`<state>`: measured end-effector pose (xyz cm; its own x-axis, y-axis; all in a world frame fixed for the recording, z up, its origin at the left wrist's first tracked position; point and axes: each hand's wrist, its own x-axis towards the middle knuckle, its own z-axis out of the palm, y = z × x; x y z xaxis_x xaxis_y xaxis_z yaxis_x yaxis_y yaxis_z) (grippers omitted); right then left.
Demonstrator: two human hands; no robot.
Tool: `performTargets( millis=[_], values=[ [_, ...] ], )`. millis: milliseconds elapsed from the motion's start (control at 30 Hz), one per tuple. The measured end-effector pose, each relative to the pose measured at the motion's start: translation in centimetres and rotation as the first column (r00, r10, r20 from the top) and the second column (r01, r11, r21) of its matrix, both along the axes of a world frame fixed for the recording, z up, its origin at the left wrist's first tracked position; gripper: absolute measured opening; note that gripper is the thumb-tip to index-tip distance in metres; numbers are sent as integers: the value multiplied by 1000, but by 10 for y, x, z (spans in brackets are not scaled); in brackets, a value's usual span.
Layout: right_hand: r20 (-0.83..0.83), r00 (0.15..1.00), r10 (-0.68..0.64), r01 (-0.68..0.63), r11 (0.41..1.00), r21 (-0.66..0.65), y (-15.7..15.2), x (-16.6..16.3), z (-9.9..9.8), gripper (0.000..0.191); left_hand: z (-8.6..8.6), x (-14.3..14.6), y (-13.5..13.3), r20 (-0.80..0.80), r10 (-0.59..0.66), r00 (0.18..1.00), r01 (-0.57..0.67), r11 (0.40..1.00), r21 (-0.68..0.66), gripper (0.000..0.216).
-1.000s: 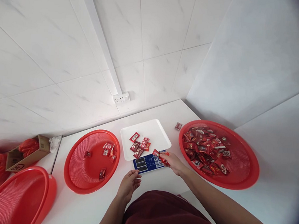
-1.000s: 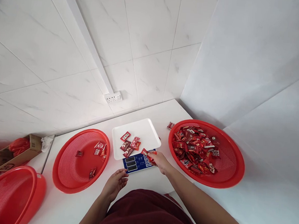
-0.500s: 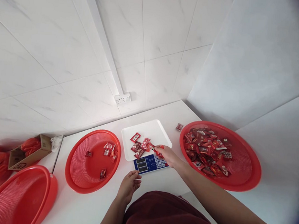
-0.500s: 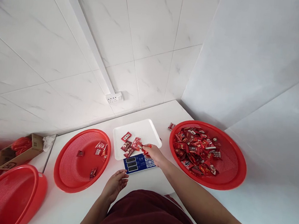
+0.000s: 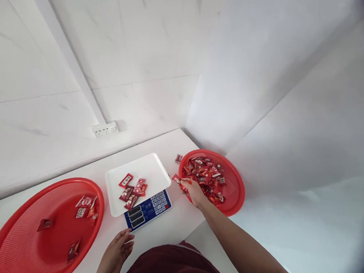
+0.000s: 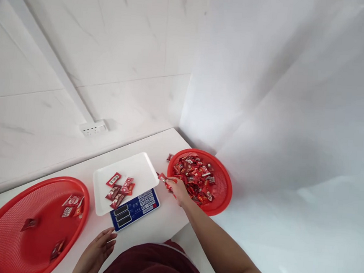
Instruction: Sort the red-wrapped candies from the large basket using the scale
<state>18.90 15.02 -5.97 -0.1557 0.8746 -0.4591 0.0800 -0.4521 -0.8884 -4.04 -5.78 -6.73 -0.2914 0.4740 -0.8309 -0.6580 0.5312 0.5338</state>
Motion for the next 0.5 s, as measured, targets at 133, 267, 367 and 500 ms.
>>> performTargets(
  millis=[133, 267, 367, 500],
  values=[
    [334, 940, -70, 43, 995, 86, 14, 60, -6, 29, -3, 3, 5, 9, -38, 999, 38, 999, -10, 18],
    [524, 852, -9, -56, 992, 109, 22, 90, -16, 35, -5, 6, 14, 0, -76, 997, 76, 997, -24, 19],
    [761, 648, 36, -248, 954, 167, 34, 84, -23, 50, -6, 8, 19, 1, -90, 996, 90, 995, -31, 19],
    [938, 321, 130, -481, 875, 43, 58, 60, -25, 52, -3, 10, 21, -11, -91, 996, 91, 996, -23, 21]
  ],
)
